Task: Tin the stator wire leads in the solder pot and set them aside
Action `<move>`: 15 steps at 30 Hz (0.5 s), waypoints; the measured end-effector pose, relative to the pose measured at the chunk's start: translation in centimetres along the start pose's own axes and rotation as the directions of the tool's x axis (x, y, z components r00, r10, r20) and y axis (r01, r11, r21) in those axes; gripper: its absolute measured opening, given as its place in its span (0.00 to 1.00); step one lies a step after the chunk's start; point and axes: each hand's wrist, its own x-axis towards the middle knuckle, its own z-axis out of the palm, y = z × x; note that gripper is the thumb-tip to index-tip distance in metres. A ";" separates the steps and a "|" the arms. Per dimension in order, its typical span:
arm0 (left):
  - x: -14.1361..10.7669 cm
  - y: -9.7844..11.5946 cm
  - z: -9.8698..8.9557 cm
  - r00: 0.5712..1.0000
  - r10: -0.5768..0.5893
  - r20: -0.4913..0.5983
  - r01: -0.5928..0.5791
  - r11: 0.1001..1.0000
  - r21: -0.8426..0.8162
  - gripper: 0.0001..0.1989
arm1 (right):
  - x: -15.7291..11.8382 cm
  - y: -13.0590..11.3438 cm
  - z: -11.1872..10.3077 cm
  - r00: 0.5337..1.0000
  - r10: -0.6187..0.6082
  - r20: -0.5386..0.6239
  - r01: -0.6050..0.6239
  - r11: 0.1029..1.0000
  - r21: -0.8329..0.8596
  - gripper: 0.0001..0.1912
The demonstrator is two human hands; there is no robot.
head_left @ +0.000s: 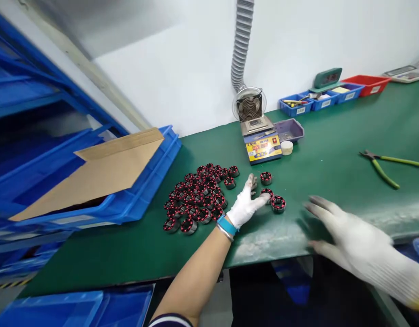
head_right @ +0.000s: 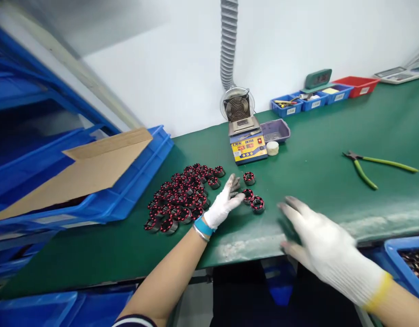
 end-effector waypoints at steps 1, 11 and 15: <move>0.1 -0.4 -0.1 1.000 0.008 0.010 -0.007 0.997 -0.074 0.54 | 2.3 -1.5 0.2 0.999 -0.003 0.032 0.004 0.999 -0.034 0.37; 1.5 -1.7 1.0 1.000 -0.029 -0.011 0.022 0.919 -0.393 0.36 | 14.1 -8.2 1.8 0.982 0.006 0.188 0.045 0.964 -0.263 0.43; 1.3 -0.9 1.3 0.997 -0.070 -0.011 0.056 0.881 -0.470 0.38 | 15.3 -7.8 1.3 0.966 -0.025 0.257 0.095 0.959 -0.267 0.32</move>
